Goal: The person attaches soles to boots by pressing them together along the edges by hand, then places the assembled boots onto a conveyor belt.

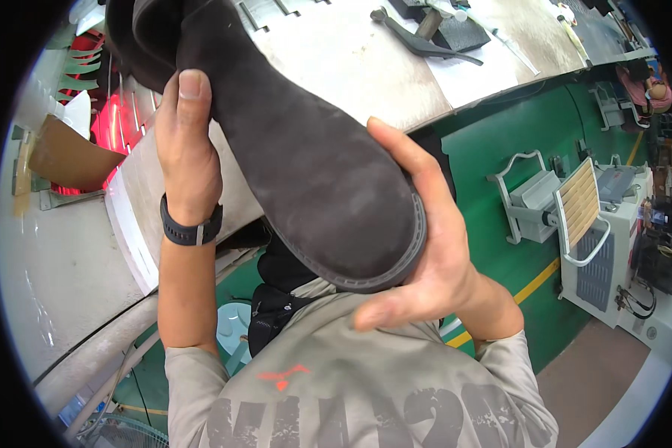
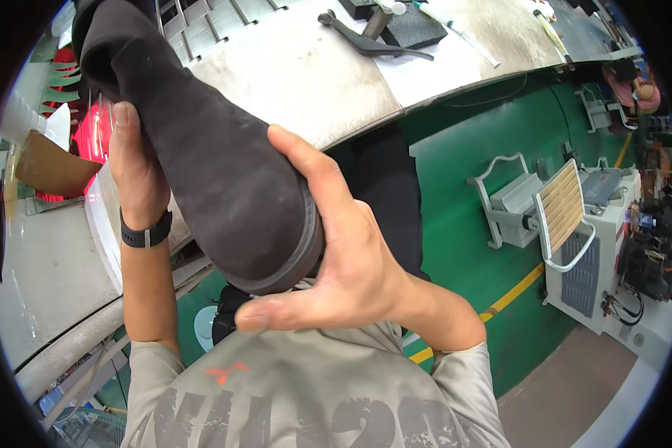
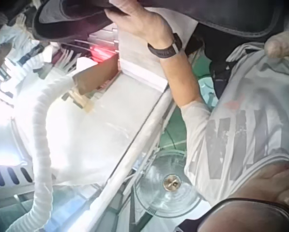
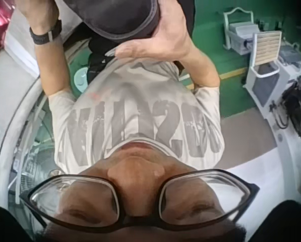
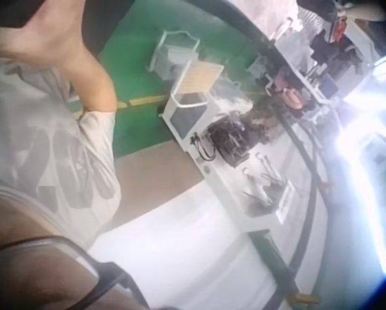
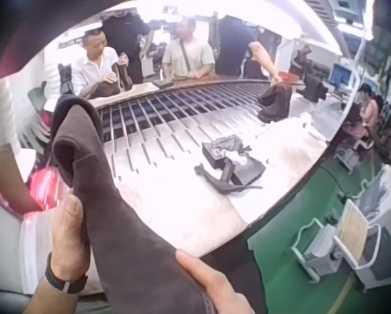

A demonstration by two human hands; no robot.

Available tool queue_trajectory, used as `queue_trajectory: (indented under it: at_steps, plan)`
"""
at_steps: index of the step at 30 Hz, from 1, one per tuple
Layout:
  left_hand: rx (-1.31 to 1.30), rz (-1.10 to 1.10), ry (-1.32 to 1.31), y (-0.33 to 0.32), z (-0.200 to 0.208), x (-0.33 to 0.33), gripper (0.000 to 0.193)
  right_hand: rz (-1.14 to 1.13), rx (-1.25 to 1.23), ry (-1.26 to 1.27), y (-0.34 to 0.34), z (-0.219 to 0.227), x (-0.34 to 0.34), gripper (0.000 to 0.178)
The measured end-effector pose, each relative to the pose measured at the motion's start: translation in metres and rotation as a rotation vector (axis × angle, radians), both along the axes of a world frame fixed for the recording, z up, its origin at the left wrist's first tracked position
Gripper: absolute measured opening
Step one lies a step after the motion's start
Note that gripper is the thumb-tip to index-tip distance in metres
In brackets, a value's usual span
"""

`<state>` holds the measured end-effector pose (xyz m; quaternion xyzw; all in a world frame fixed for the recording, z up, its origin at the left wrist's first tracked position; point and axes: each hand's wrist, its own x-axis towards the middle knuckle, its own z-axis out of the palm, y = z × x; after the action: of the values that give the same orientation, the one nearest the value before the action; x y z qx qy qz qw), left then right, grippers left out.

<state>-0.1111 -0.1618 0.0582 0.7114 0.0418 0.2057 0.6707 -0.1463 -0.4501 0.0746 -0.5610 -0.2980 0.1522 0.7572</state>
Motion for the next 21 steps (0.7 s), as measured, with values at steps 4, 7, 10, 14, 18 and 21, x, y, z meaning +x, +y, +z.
queue_trajectory:
  at_steps: [4, 7, 10, 14, 18, 21]
  plan:
    - [-0.138, -0.070, 0.035, -0.003, 0.018, -0.012, 0.066, -0.044, -0.138, -0.132, 0.006, 0.008, 0.002, 0.129]
    - [-0.276, 0.003, -0.049, 0.012, 0.037, -0.010, 0.067, -0.036, -0.148, -0.190, 0.006, 0.008, 0.002, 0.125]
    - [-0.305, 0.056, -0.168, 0.016, 0.083, -0.007, 0.062, -0.102, -0.179, -0.392, 0.014, 0.009, -0.006, 0.123]
    - [-0.272, 0.289, -0.299, 0.012, 0.115, 0.025, 0.047, -0.200, -0.256, -0.668, 0.042, -0.025, 0.008, 0.121]
    - [-0.444, -0.053, -0.248, 0.069, 0.133, 0.098, 0.032, -0.192, -0.412, -0.721, 0.052, -0.036, 0.069, 0.107]
    - [-0.374, -0.060, -0.239, 0.050, 0.143, 0.182, 0.040, -0.363, -0.444, -0.627, 0.058, -0.066, 0.110, 0.082]
